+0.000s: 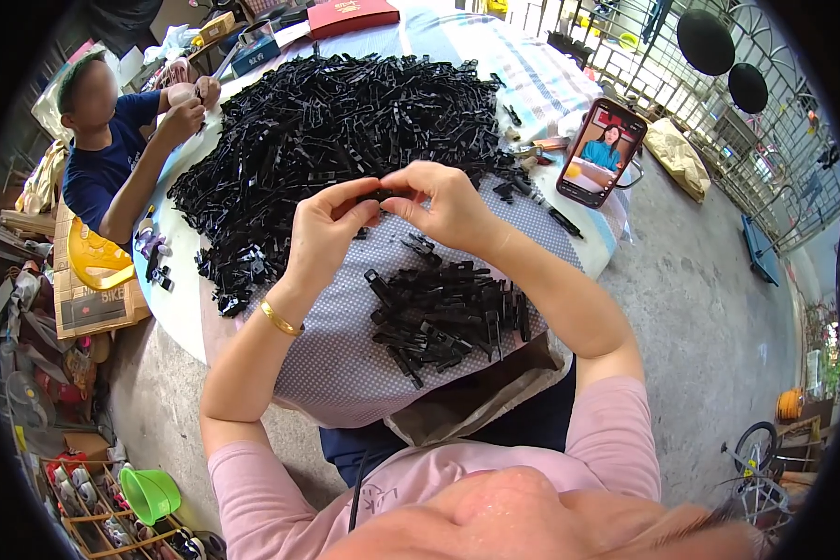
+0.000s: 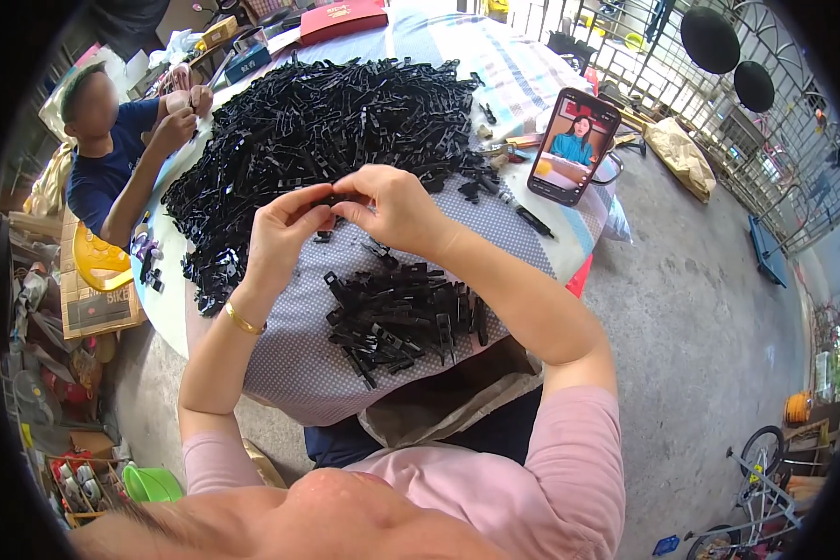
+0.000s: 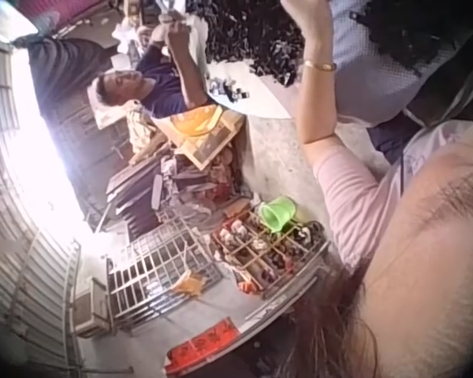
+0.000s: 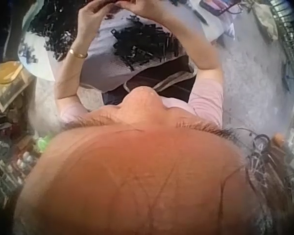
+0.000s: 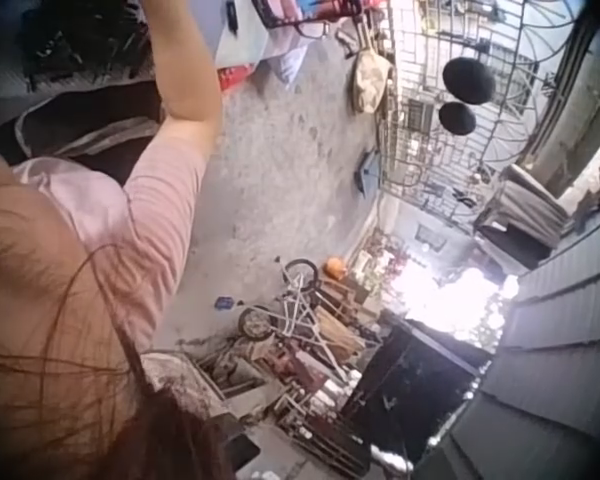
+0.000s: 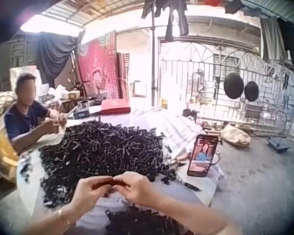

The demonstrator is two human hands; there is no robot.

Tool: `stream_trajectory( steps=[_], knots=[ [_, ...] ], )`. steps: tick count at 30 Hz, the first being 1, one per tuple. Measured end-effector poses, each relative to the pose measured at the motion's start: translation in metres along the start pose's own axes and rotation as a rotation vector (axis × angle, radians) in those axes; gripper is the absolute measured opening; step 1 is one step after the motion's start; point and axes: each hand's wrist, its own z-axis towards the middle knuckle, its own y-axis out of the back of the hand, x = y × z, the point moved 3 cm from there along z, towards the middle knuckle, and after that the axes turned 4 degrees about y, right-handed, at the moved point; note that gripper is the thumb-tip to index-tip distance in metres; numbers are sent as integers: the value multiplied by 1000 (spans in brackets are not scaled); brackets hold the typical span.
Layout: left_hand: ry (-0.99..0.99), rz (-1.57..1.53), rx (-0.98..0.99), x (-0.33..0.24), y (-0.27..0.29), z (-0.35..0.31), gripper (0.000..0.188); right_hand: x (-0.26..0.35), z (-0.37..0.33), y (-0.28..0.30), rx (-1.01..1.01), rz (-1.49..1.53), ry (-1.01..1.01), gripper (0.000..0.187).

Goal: Sorting through a large pile of black plastic clips and placing them into a smaller pile for inspection or assembly.

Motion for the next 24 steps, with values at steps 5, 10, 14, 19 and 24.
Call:
stream_trajectory(
  steps=[5,10,14,19,24],
  knots=[
    [-136,20,-48,-5,-7,-3,37,-9,-2,6,96,236,-124,34],
    [-209,165,-38,-15,-4,-6,41,0,1,12,58,130,-37,29],
    [-218,126,34,-19,-5,-7,43,-3,1,16,32,104,34,27],
    [-205,78,66,-20,-1,-5,41,3,0,12,-44,182,-23,31],
    [-96,-105,67,-11,-1,-5,32,1,-1,13,-74,43,-35,31]
  ],
)
